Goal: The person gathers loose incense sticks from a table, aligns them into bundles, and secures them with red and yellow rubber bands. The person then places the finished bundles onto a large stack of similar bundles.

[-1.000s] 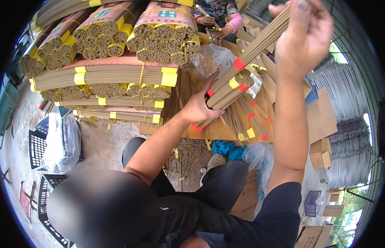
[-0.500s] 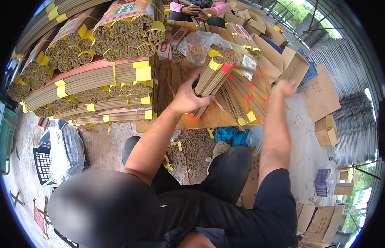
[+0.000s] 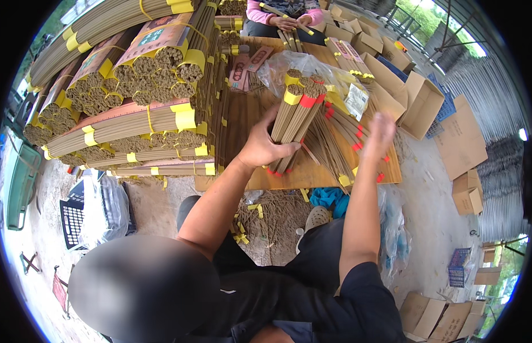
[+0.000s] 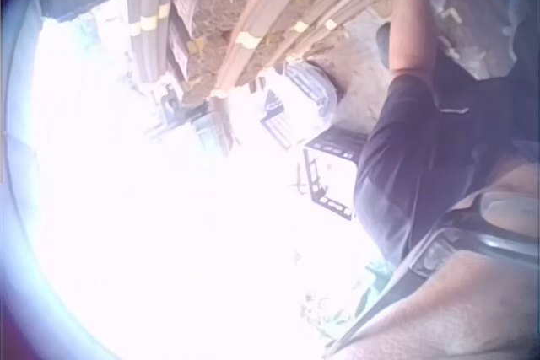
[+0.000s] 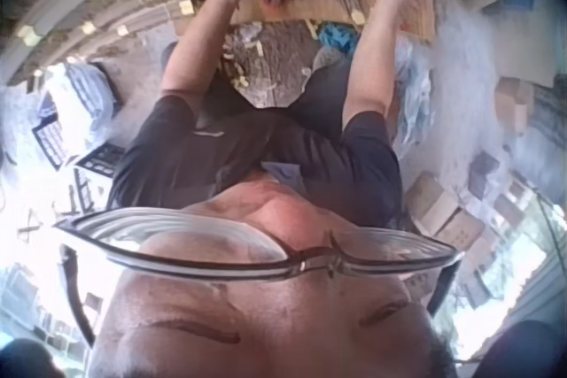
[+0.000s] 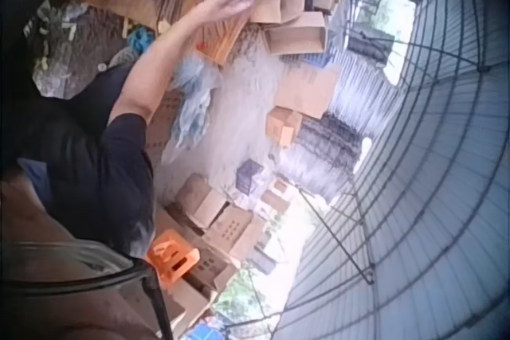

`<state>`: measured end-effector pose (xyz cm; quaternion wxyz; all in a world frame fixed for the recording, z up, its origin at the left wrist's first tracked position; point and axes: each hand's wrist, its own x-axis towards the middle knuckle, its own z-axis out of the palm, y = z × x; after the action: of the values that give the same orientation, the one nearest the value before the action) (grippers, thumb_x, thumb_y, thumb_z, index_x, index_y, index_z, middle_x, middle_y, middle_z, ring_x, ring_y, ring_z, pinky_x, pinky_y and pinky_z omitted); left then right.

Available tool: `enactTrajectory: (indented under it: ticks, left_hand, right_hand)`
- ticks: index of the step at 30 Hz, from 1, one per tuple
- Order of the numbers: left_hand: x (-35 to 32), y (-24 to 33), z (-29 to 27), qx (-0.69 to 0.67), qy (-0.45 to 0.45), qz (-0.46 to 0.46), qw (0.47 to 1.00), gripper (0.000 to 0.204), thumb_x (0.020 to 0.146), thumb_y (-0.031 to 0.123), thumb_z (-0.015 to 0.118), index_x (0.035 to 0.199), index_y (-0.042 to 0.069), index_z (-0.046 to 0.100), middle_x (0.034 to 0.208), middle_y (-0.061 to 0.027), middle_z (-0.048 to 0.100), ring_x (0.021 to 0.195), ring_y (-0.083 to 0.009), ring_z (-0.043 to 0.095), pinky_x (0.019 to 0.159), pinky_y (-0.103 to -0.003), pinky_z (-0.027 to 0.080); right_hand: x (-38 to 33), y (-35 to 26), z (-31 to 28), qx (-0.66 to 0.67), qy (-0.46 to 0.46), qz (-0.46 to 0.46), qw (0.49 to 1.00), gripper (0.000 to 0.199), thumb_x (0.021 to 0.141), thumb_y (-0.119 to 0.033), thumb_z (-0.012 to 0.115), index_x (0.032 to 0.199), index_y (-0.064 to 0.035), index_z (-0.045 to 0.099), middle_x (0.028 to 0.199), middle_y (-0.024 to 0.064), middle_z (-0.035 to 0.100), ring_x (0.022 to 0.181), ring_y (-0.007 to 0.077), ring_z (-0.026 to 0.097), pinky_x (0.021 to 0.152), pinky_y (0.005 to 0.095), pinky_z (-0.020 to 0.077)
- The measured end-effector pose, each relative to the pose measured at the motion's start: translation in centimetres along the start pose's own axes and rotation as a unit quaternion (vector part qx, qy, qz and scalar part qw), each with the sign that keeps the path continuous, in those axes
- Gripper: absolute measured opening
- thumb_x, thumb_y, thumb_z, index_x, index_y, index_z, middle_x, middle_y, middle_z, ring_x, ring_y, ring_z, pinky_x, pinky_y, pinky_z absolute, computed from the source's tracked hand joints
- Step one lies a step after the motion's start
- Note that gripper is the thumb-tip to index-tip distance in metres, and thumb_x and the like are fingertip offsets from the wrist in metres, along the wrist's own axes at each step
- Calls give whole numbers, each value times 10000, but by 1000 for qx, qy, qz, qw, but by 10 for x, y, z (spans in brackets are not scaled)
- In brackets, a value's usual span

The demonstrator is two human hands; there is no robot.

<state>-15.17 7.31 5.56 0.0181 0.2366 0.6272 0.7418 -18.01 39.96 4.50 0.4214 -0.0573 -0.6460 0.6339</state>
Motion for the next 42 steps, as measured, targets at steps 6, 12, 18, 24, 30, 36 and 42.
enactTrajectory:
  ticks: [6, 12, 18, 24, 30, 36, 42]
  left_hand:
    - [2, 1, 3, -10, -46, 17, 999, 634, 734, 114, 839, 1297, 17, 562, 1163, -58, 668, 1077, -167, 622, 998, -355, 491]
    - [0, 2, -1, 87, -126, 7, 988, 768, 709, 313, 945, 1319, 22, 580, 1231, -95, 658, 1129, -170, 611, 982, -357, 489]
    - [-8, -6, -4, 57, -18, -5, 998, 850, 634, 448, 966, 1272, 19, 603, 1189, -102, 681, 1058, -163, 637, 953, -365, 511]
    - [-8, -25, -12, 4, -19, 51, 999, 646, 880, 502, 772, 1260, 2, 622, 1151, -82, 673, 1054, -167, 620, 932, -346, 510]
    - [-1, -12, -1, 18, -16, 59, 998, 588, 956, 540, 667, 1190, 2, 631, 1056, -21, 638, 978, -101, 546, 867, -302, 490]
    - [-1, -8, -1, -15, -43, 26, 999, 710, 941, 651, 606, 1241, 7, 614, 1096, -31, 631, 1003, -124, 551, 909, -318, 476]
    - [-1, -11, -4, -43, -72, 24, 996, 825, 925, 725, 547, 1260, -27, 595, 1156, -67, 632, 1069, -155, 568, 963, -341, 469]
  right_hand:
    - [-73, -112, 104, 250, -430, 7, 867, 1213, 656, -421, 965, 1566, -51, 253, 1479, 138, 470, 1340, 235, 482, 1097, 390, 411]
    - [-83, -105, 109, 215, -435, 43, 873, 535, 724, -186, 934, 1135, 8, 651, 1004, 46, 720, 919, 125, 672, 828, 309, 550]
    - [-99, -115, 123, 197, -354, -25, 914, 534, 760, -171, 912, 1168, 14, 621, 1072, 75, 713, 946, 148, 677, 841, 317, 553]
    - [-98, -104, 125, 210, -358, -35, 909, 579, 767, -229, 920, 1182, 9, 594, 1087, 67, 692, 964, 147, 660, 867, 317, 542]
    - [-103, -105, 132, 199, -262, -115, 937, 587, 820, -243, 884, 1230, 15, 554, 1130, 72, 674, 999, 141, 638, 910, 312, 517]
    - [-101, -104, 131, 206, -257, -104, 938, 596, 831, -222, 874, 1263, 12, 536, 1150, 73, 671, 1013, 147, 641, 915, 314, 519]
    - [-104, -103, 126, 242, -299, -68, 920, 611, 810, -188, 888, 1266, 17, 537, 1155, 76, 668, 1029, 144, 636, 934, 321, 515]
